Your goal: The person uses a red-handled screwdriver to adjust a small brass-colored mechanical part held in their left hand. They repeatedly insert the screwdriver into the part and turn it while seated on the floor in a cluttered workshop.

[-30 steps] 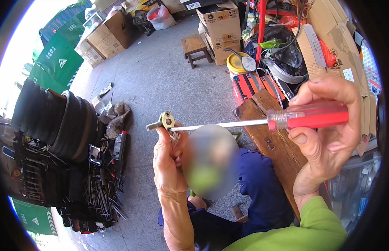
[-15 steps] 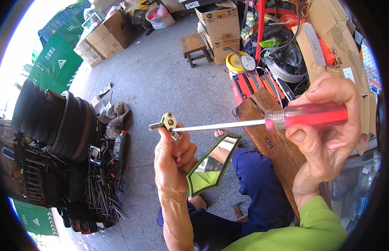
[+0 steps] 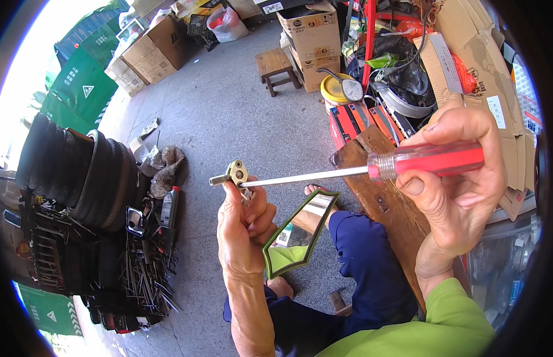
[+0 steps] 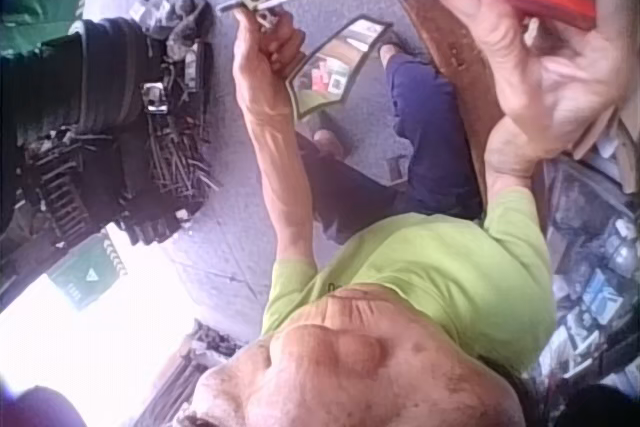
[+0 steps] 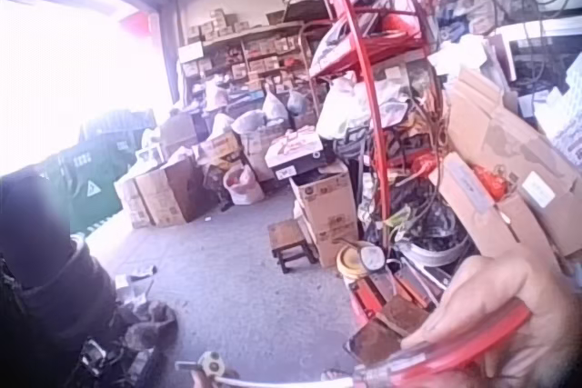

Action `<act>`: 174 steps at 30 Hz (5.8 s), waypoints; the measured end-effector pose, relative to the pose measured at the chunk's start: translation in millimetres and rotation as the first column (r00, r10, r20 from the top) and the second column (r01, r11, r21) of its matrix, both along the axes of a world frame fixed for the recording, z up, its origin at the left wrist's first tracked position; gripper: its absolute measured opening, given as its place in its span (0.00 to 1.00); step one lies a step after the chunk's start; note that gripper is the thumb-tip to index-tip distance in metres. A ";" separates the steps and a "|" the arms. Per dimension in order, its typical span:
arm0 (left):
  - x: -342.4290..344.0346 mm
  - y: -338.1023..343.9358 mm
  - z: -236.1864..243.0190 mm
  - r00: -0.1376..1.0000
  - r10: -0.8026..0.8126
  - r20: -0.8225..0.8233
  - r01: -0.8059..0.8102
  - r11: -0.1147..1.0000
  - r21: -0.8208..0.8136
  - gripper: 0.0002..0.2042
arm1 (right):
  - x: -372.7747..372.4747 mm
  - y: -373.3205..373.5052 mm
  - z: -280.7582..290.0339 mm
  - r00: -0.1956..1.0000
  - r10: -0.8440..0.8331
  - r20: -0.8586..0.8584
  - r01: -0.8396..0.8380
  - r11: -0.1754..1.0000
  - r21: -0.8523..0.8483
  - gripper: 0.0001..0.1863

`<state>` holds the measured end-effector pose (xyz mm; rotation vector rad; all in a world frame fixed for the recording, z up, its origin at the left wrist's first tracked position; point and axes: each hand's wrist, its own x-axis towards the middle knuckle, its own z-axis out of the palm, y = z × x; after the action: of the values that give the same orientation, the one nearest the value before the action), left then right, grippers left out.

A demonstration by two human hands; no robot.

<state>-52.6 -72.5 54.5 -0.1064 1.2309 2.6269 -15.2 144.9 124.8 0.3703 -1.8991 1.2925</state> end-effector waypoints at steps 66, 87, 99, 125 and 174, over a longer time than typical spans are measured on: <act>9.7 31.7 -23.0 0.798 0.158 -0.582 -0.460 0.784 -0.418 0.19 | -26.4 -41.0 -42.2 0.978 0.199 0.055 -0.199 0.841 0.503 0.17; 13.3 30.6 -11.0 0.862 -0.028 -0.506 -0.199 0.899 -0.389 0.20 | -36.5 -26.7 -31.6 0.951 0.281 0.130 -0.309 0.840 0.447 0.25; 16.3 33.6 -1.4 0.891 -0.114 -0.439 -0.128 0.865 -0.485 0.16 | -45.6 -21.5 -38.0 0.933 0.329 0.144 -0.353 0.912 0.210 0.13; 10.2 32.3 -16.8 0.898 0.057 -0.437 -0.295 0.815 -0.499 0.14 | -30.4 -34.9 -41.3 0.967 0.212 0.138 -0.252 0.858 0.448 0.14; 12.2 38.8 2.6 0.911 -0.108 -0.397 -0.077 0.904 -0.421 0.14 | -33.0 -26.1 -24.3 0.986 0.164 0.033 -0.167 0.949 0.268 0.09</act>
<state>-40.3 -33.7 57.1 0.4077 1.9282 2.3841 -48.2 118.8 100.5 0.6775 -2.0950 1.1416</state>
